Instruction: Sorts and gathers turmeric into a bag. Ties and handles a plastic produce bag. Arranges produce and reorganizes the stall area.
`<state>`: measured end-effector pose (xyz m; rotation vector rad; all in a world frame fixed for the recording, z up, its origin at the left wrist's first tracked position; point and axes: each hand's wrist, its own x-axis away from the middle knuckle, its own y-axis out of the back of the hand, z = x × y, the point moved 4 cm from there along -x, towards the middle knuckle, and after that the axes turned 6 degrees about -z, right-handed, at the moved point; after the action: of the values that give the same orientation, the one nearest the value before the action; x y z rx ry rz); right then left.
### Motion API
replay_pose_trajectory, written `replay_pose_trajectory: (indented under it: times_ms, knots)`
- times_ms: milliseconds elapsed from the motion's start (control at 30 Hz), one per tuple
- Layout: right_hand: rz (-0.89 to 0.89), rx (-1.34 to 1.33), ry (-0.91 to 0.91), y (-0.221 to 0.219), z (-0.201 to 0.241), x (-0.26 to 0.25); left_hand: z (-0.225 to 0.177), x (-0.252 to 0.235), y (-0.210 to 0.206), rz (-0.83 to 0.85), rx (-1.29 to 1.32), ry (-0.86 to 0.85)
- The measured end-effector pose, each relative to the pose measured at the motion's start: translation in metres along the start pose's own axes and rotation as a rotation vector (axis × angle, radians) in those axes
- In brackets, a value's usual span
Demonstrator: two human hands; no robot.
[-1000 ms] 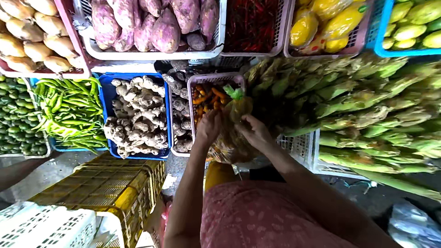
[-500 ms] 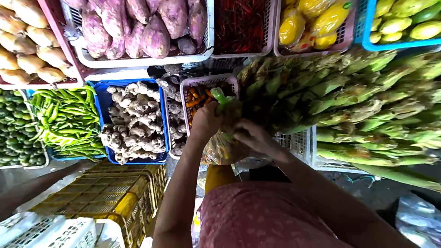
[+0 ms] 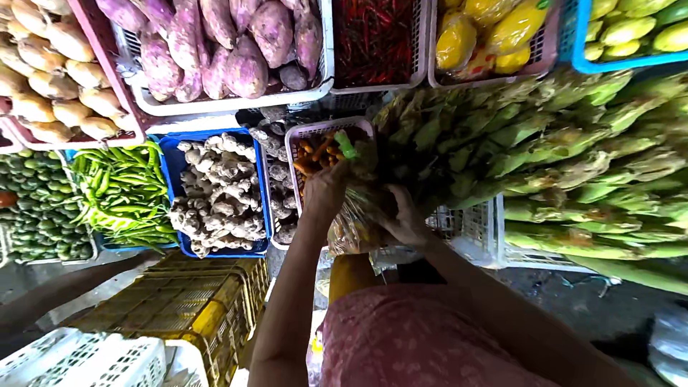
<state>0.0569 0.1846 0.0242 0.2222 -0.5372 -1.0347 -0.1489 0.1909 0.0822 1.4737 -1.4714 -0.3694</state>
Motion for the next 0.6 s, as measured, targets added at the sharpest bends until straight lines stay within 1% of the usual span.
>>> replay_pose_trajectory:
  times_ms: [33,100,167,233,300,400,467,500,533,600]
  knots:
    - [-0.004,0.035,-0.008,0.002,-0.006,0.007,0.003,0.001,0.003,0.0,0.021,0.027]
    - [0.034,0.133,-0.105,0.003,-0.014,0.016,0.005,0.005,0.005,-0.039,0.088,0.052]
    - [0.074,0.205,-0.223,0.002,-0.019,0.018,0.008,0.011,0.004,-0.143,0.164,0.053]
    - [0.159,0.203,-0.372,0.002,-0.015,0.008,0.016,0.009,0.006,-0.226,0.237,0.07]
    - [0.269,0.165,-0.482,0.001,-0.023,0.013,0.026,0.018,0.003,-0.243,0.299,0.11]
    - [0.394,0.094,-0.495,-0.001,-0.037,0.012,0.038,0.013,0.004,-0.289,0.391,0.171]
    - [0.438,0.092,-0.461,-0.001,-0.028,0.009,0.042,0.011,0.005,-0.318,0.451,0.153]
    - [0.45,0.086,-0.479,0.001,-0.018,0.01,0.042,0.014,0.003,-0.296,0.495,0.135]
    - [0.443,0.05,-0.531,0.003,-0.007,0.01,0.044,0.021,0.0,-0.237,0.535,0.128]
    - [0.411,-0.079,-0.685,0.005,0.019,0.009,0.056,0.041,-0.012,-0.13,0.576,0.158]
